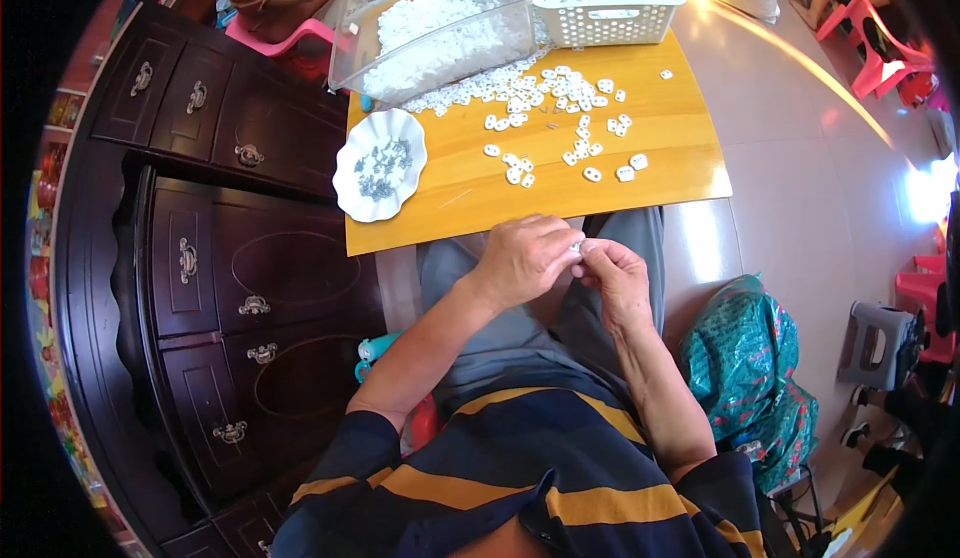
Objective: Assembling small white plastic components by hand at a workbench.
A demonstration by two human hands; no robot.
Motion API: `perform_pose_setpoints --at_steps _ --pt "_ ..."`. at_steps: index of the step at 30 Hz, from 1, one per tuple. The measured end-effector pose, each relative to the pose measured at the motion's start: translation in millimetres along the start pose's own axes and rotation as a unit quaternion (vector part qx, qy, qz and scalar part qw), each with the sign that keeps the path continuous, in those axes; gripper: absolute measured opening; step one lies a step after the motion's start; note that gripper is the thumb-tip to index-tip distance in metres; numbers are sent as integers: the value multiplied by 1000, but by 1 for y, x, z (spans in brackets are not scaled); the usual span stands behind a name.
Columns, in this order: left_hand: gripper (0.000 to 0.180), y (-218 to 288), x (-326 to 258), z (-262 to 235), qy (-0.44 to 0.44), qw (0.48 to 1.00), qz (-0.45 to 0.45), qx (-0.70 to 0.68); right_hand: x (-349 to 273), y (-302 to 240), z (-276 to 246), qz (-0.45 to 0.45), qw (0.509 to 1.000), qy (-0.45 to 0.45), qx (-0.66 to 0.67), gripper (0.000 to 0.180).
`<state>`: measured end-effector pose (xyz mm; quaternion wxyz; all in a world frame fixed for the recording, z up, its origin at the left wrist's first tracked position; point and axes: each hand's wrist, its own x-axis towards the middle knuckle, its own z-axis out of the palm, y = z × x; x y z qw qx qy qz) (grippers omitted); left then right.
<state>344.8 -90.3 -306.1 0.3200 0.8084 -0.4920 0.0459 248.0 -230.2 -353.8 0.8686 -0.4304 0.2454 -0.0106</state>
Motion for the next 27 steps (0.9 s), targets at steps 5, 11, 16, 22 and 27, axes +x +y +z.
perform_pose_setpoints --at_steps 5,11,16,22,27 --pt "17 -3 -7 5 23 999 -26 -26 -2 -1 4 -15 1000 1 -8 17" --pt "18 -5 -9 4 33 998 -36 -46 2 3 1 2 1000 -1 -12 18" --pt "18 -12 -13 3 43 997 -19 -60 3 6 2 3 1000 -11 -7 19" --pt "17 -15 -13 0 52 997 -17 -61 8 7 3 0 1000 -22 -16 18" --pt "19 -19 -20 3 55 996 -21 -73 9 13 2 -8 999 -23 -34 17"
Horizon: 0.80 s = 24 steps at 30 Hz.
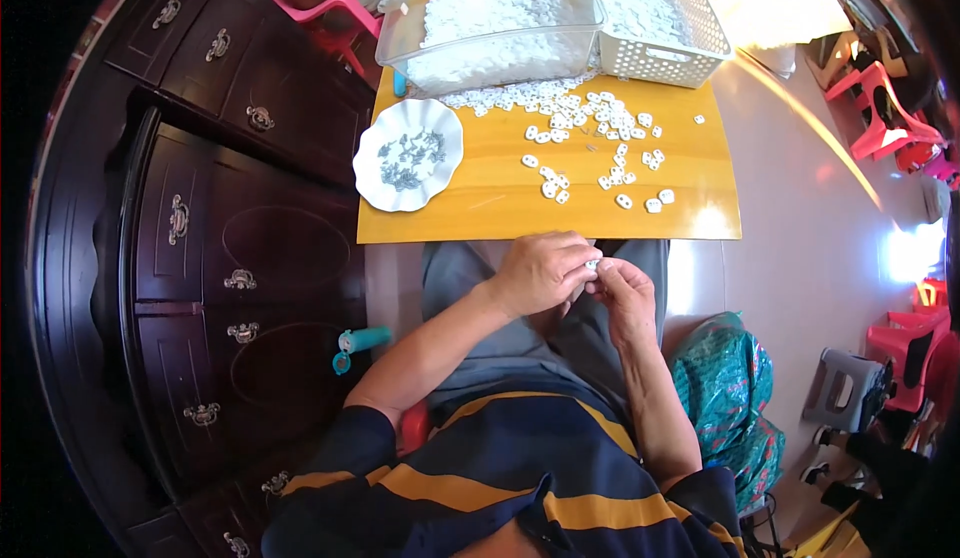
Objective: Assembling small white plastic components by hand at a workbench.
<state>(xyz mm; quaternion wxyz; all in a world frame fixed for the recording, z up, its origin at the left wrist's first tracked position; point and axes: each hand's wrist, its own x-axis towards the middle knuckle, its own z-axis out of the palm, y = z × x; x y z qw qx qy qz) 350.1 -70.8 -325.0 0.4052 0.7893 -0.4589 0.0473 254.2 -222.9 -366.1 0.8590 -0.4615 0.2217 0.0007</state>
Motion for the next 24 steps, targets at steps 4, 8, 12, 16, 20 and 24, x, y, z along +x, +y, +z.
perform_pose_setpoints --at_steps 4,8,12,16,20,24 --pt "27 1 0 -7 18 1000 -8 4 1 -8 -2 -59 996 -7 -69 16" --pt "23 -15 4 -21 56 994 -82 50 10 -32 -11 -110 971 38 -207 21" --pt "13 -36 23 -30 88 985 -121 87 26 -59 -10 -186 887 111 -407 26" --pt "7 -55 37 -34 86 981 -126 122 36 -77 -4 -208 825 133 -509 24" --pt "10 -62 49 -37 64 980 -116 149 39 -85 4 -228 758 168 -588 24" --pt "11 -66 61 -35 34 979 -120 162 45 -88 2 -242 727 196 -612 24"
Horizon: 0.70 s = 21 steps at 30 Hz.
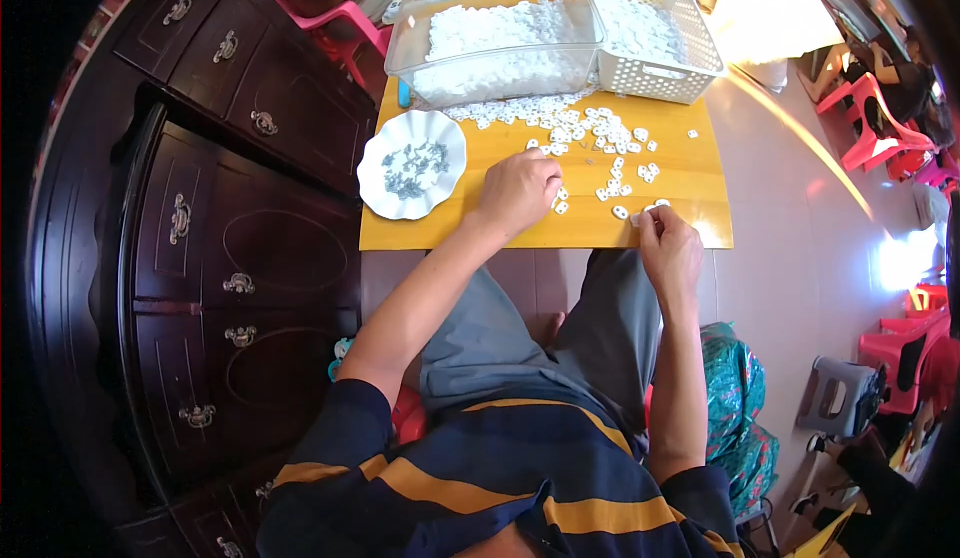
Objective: Assembling small white plastic components by hand at a workbench.
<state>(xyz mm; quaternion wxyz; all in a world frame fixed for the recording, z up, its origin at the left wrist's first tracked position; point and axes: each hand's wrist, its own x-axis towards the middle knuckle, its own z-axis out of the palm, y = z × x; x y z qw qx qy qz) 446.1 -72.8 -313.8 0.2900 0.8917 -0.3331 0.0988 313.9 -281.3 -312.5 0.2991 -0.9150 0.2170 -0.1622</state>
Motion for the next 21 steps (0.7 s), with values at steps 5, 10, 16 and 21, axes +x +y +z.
perform_pose_setpoints --at_steps 5,10,16,21 --pt "10 -4 9 7 -69 997 -9 27 4 0 1 15 1000 -7 0 23" --pt "12 -2 18 10 -88 993 38 62 3 4 5 14 1000 2 -13 22" --pt "11 -8 31 13 -111 982 107 114 -2 1 5 -3 999 37 -1 18" --pt "8 -2 31 -10 -104 990 55 75 -7 -19 4 -62 993 55 84 12"
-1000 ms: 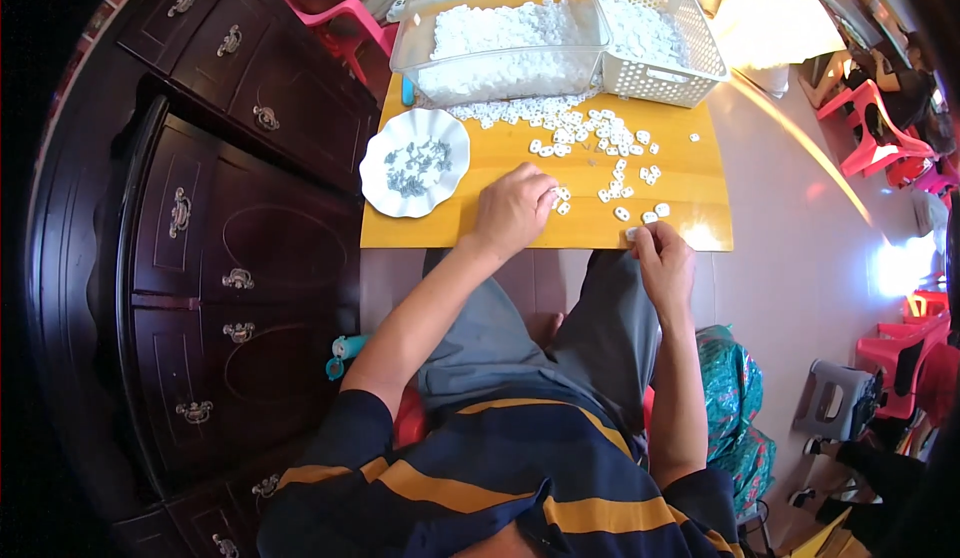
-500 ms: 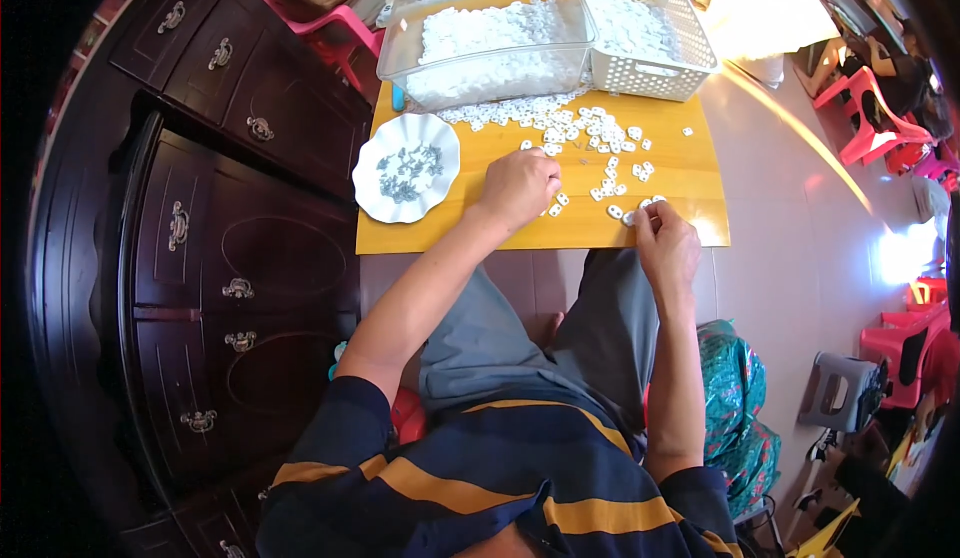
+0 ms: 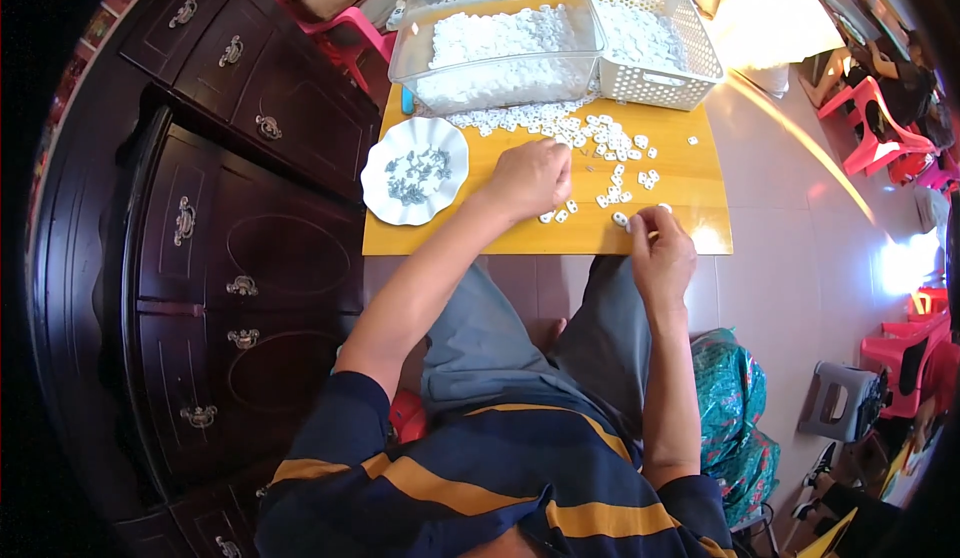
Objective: Assembling small white plastic components by hand at a workbench.
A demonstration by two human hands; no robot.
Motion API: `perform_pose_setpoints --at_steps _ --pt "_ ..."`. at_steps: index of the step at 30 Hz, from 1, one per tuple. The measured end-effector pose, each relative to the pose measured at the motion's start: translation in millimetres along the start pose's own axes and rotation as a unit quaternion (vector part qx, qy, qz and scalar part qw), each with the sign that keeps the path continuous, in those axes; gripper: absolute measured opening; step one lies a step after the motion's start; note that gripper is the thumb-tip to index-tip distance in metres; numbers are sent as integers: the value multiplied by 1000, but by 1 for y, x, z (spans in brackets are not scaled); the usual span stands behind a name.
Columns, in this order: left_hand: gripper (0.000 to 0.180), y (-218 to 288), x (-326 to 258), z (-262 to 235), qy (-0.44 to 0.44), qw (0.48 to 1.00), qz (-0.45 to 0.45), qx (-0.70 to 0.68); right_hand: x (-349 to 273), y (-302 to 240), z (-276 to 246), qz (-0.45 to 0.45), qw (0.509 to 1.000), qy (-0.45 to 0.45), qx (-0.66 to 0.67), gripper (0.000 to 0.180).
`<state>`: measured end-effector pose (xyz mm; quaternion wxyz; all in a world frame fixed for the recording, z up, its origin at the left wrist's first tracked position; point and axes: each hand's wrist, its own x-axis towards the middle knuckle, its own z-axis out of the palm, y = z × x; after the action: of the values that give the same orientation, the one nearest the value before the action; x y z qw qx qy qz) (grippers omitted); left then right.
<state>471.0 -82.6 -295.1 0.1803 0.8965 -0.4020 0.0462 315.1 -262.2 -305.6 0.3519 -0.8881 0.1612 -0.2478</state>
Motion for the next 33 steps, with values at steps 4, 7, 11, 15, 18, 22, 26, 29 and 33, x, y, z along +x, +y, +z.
perform_pose_setpoints --at_steps 4,7,11,15,18,22,26,29,33 --pt "6 19 -21 -27 101 966 -34 -236 7 -10 21 -61 997 -44 -33 11" --pt "8 25 -51 -32 123 905 -102 -393 15 -17 40 -79 992 -80 -61 13" --pt "5 26 -97 -21 130 827 -169 -521 24 -26 56 -90 982 -131 -104 16" --pt "6 26 -128 -8 102 807 -201 -547 30 -26 62 -90 967 -179 -160 18" --pt "6 25 -138 -3 103 794 -213 -560 33 -30 65 -93 962 -186 -179 18" --pt "5 30 -141 0 111 780 -219 -576 32 -29 66 -98 960 -184 -186 18" --pt "8 31 -145 4 116 775 -225 -579 21 -35 54 -118 973 -168 -110 16" --pt "7 34 -147 8 113 773 -232 -579 -2 -45 26 -47 975 -205 66 16" --pt "5 49 -141 15 99 790 -206 -569 -48 -18 17 158 853 -301 395 15"
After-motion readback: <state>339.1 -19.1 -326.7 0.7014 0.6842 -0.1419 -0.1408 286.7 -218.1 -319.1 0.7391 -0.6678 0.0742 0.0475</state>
